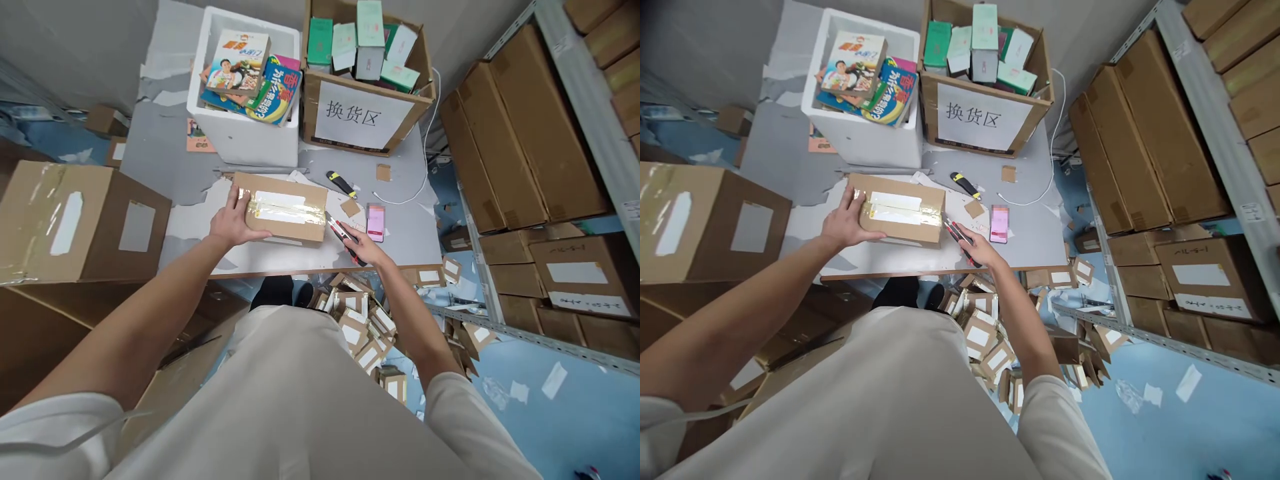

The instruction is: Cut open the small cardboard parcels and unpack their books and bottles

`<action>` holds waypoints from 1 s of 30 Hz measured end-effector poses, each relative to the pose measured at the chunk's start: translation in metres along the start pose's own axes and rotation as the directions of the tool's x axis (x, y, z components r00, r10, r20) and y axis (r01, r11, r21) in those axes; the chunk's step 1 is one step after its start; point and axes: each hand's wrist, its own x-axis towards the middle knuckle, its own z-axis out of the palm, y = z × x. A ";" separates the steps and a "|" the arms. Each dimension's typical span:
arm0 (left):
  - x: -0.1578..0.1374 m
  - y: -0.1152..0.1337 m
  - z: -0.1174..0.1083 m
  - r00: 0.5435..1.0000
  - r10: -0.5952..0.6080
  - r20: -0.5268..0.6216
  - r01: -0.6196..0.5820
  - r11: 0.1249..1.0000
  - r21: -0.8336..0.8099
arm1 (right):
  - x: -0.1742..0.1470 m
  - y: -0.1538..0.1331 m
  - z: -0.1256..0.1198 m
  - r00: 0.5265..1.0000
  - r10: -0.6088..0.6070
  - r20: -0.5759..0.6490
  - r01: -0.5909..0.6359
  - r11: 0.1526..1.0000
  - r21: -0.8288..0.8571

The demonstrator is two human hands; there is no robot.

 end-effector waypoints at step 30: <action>0.034 -0.038 -0.012 0.978 -0.177 -0.106 0.113 0.888 -0.445 | 0.036 0.019 0.102 0.882 0.236 -0.407 0.194 0.604 0.773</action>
